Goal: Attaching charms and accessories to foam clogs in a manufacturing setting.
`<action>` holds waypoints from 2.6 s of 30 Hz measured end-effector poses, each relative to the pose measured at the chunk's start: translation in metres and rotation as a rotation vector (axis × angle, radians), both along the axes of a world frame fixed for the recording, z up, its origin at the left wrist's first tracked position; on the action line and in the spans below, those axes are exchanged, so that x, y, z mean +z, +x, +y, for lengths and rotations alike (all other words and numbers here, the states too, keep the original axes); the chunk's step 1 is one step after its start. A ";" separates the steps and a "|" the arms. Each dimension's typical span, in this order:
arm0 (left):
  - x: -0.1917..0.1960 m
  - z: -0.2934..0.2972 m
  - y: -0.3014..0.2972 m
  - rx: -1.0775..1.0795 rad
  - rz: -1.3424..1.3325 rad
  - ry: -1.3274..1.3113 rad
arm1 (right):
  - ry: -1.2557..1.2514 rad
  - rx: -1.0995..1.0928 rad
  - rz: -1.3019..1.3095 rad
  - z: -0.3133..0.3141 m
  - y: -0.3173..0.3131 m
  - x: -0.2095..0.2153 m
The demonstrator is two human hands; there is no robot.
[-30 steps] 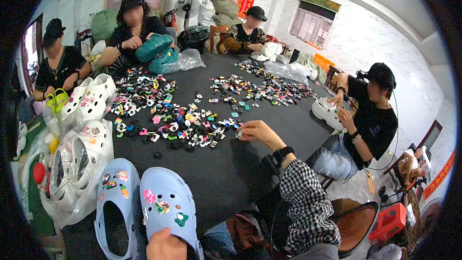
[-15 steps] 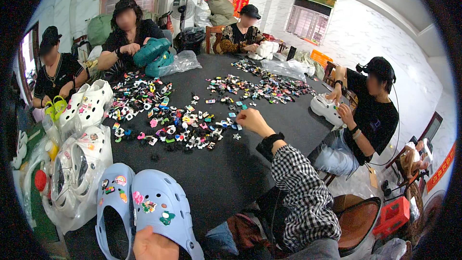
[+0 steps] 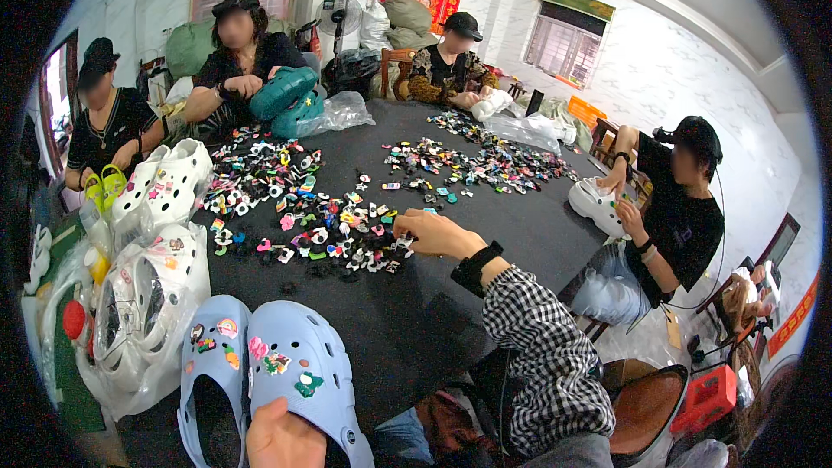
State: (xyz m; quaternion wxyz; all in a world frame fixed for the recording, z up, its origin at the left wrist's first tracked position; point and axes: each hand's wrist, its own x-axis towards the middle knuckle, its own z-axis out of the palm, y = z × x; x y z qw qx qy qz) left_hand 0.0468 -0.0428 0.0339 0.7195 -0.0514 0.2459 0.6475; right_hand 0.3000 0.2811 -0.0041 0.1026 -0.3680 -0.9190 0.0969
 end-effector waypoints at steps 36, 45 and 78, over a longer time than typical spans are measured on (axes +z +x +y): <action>-0.006 -0.007 -0.001 0.001 0.027 0.035 | -0.375 -0.330 0.199 0.006 0.018 0.003; -0.005 -0.006 0.003 0.003 0.032 0.024 | 0.047 -0.135 0.214 0.008 -0.003 -0.003; -0.007 -0.007 0.005 0.005 0.066 -0.010 | 0.108 0.171 0.201 -0.015 -0.040 0.006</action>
